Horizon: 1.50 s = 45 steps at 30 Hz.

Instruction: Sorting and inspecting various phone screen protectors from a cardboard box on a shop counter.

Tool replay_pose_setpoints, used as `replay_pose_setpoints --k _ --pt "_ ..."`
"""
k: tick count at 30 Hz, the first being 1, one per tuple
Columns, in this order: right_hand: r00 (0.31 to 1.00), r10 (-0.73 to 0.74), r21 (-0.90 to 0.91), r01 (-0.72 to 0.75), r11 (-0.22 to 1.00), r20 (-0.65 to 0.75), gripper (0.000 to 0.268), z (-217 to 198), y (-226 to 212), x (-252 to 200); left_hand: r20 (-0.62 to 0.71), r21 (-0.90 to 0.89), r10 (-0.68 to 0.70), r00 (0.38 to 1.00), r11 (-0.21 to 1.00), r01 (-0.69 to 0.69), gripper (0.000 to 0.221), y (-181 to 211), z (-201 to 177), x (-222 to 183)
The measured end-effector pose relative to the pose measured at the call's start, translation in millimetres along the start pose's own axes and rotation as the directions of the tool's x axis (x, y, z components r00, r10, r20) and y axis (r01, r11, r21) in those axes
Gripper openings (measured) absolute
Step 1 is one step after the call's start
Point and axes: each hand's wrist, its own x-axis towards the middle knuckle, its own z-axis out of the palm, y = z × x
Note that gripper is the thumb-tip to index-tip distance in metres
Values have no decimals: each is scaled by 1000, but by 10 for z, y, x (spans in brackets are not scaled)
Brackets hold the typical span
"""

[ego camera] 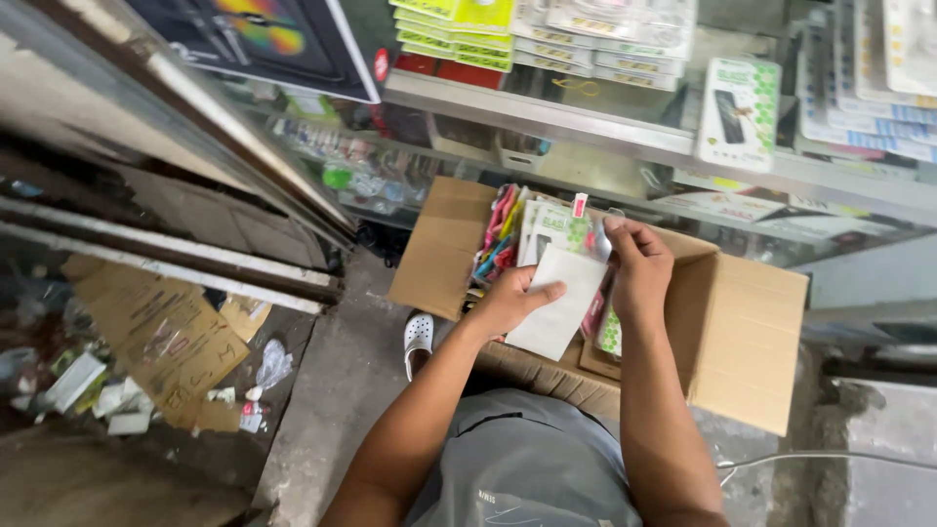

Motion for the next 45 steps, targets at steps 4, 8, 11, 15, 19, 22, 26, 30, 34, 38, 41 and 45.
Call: replay_pose_setpoints --k 4,8,11,15,19,22,26,30,34,38,41,45 --pt "990 56 118 -71 990 129 12 288 79 55 -102 -28 -5 995 1000 2 33 -82 -214 -84" --pt "951 81 42 -98 994 298 15 574 287 74 -189 -120 34 981 991 -57 32 -135 -439 -263" --pt "913 85 14 -99 995 400 15 831 365 28 -266 -160 9 964 986 -54 32 -78 -559 -389" --pt "860 170 -66 -158 985 481 18 1180 362 -115 -360 -239 -4 933 967 -88 33 28 -721 -569" --pt "814 164 -68 -152 986 557 18 1382 440 -142 -426 -254 -8 904 961 -111 33 -45 -858 -681" --pt "825 132 -61 -117 991 549 16 1349 526 -100 -439 -222 -10 898 970 -97 34 -100 -854 -715" --pt "876 115 28 -145 989 469 16 1254 516 -24 -420 -215 9 907 971 -109 34 -89 -821 -626" --pt "913 95 6 -106 994 397 14 1033 505 -3 -381 -245 -10 924 965 -91 34 -85 -714 -457" --pt "928 100 47 -125 991 358 14 764 472 50 -346 -211 16 938 973 -95 34 -157 -614 -216" --pt "976 47 49 -59 997 211 12 494 239 27 -201 -168 64 978 981 -99 35 -188 -397 37" --pt "995 -28 142 15 990 93 11 211 167 78 -77 -44 94 993 994 -97 36 -264 -267 177" --pt "972 -180 201 209 957 -153 10 -361 161 158 89 153 87 992 983 -100 36 -407 -118 354"
